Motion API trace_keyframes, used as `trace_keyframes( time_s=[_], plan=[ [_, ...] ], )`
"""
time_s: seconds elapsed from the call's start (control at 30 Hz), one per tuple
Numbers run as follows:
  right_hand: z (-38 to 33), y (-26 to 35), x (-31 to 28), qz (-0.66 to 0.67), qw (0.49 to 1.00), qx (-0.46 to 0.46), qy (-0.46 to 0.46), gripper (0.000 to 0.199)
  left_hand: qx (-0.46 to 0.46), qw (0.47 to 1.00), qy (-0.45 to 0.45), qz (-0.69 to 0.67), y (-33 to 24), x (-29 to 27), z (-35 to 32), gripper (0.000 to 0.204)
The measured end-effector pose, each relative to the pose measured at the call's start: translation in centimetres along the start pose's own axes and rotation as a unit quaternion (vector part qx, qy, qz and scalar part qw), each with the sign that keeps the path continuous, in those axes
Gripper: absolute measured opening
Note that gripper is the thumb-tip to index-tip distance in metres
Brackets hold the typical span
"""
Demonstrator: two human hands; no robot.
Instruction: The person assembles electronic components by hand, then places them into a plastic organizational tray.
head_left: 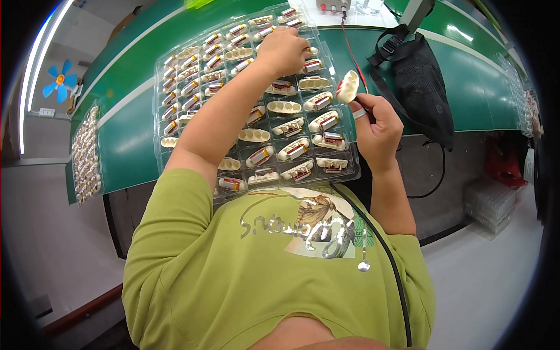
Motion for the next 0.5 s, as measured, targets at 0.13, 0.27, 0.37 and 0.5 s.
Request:
trace_keyframes(
  time_s=[0.13,0.27,0.37,0.5],
  plan=[
    [-0.2,1.0,-0.1,-0.054,0.992,-0.117,0.005,0.016,-0.011,0.997,-0.074,-0.018,-0.6,-0.7,-0.9,0.031],
    [-0.2,1.0,-0.2,-0.07,0.99,-0.12,0.018,0.012,-0.028,0.979,-0.045,-0.198,-3.0,-3.4,-2.7,0.03],
    [0.1,0.6,-0.2,-0.035,0.999,-0.029,0.029,0.007,-0.038,0.938,0.025,-0.344,-4.4,-4.0,-3.9,0.039],
    [0.3,-0.8,0.1,0.046,0.996,0.062,0.041,0.008,0.065,0.887,0.047,-0.454,-7.2,-5.4,-5.1,0.058]
  ],
)
Point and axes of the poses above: each hand's wrist, its own z-axis towards the middle knuckle, its own x-axis out of the palm, y = z × x, the point moved 6 cm from there along z, towards the middle knuckle, and after that the axes turned 7 degrees about z, right-handed, at the moved point
